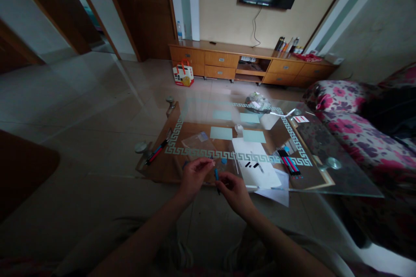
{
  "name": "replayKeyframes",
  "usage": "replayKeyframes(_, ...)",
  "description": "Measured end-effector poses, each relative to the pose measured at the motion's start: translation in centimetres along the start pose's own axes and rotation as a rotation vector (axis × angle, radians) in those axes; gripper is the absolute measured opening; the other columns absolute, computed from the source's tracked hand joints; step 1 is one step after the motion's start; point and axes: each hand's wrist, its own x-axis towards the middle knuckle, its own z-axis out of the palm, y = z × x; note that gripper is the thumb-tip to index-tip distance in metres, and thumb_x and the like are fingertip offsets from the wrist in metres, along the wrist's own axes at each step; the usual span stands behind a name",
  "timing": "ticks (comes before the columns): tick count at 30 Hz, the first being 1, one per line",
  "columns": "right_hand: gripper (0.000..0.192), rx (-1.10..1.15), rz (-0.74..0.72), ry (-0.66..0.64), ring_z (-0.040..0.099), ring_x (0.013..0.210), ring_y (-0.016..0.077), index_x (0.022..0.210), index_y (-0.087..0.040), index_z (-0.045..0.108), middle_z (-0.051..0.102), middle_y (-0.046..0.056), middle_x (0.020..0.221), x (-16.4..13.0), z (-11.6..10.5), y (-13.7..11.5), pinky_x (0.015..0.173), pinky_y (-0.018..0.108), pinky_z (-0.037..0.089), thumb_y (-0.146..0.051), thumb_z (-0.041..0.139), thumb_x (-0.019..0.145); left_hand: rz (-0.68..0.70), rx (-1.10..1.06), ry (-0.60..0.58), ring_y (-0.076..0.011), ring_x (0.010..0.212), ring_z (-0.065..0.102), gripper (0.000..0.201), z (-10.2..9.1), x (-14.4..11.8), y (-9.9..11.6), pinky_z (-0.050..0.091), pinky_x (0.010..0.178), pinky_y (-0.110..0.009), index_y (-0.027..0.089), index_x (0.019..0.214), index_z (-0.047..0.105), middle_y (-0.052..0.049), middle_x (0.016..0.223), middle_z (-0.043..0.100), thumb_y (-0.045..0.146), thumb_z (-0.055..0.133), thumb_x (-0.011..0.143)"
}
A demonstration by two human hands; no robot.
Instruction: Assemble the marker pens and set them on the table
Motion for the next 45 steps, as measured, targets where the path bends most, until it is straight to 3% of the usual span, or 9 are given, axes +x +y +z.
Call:
replayKeyframes(6,0.023,-0.043,0.000,-0.007,0.061,0.069,0.0143,0.103,-0.017,0.069,0.070,0.003,0.083,0.1,-0.1,0.4,0.063,0.025,0.050,-0.031,0.064,0.085,0.031,0.038,-0.091,-0.0197,0.092,0.069,0.018,0.1,-0.2,-0.1,0.052,0.088,-0.031,0.017,0.090,0.075,-0.006,0.095,0.076,0.034,0.071,0.083)
replayKeyframes(15,0.022,-0.052,0.001,0.030,0.061,0.069,0.0144,0.103,-0.017,0.069,0.070,0.003,0.085,0.1,-0.1,-0.1,0.064,0.025,0.050,-0.030,0.064,0.085,0.069,0.078,-0.126,-0.0201,0.094,0.069,0.018,-0.1,-0.2,-0.2,0.053,0.088,-0.031,0.018,0.093,0.075,-0.006,0.097,0.075,0.034,0.069,0.086)
replayKeyframes(33,0.020,-0.051,-0.029,0.032,0.061,0.069,0.0143,0.100,-0.018,0.069,0.069,0.003,0.083,0.0,-0.2,-0.3,0.064,0.025,0.051,-0.028,0.062,0.085,0.015,0.140,-0.246,-0.0211,0.095,0.068,0.020,0.0,-0.5,1.0,0.052,0.087,-0.032,0.018,0.098,0.075,-0.007,0.100,0.075,0.032,0.064,0.088)
replayKeyframes(42,0.020,-0.084,-0.071,0.067,0.065,0.077,0.0160,0.102,-0.019,0.070,0.071,0.005,0.092,0.1,-0.5,-0.4,0.069,0.026,0.052,-0.029,0.063,0.087,-0.023,0.006,-0.251,-0.0227,0.103,0.067,0.028,0.1,-0.8,1.2,0.053,0.090,-0.034,0.018,0.109,0.069,-0.009,0.110,0.071,0.029,0.068,0.084)
replayKeyframes(45,0.022,-0.092,-0.097,0.106,0.067,0.082,0.0176,0.103,-0.018,0.069,0.071,0.007,0.097,0.1,-0.7,-0.2,0.072,0.028,0.053,-0.033,0.064,0.087,-0.047,0.014,-0.300,-0.0227,0.101,0.068,0.030,0.3,-0.8,0.8,0.054,0.090,-0.034,0.017,0.109,0.067,-0.010,0.112,0.071,0.031,0.071,0.082)
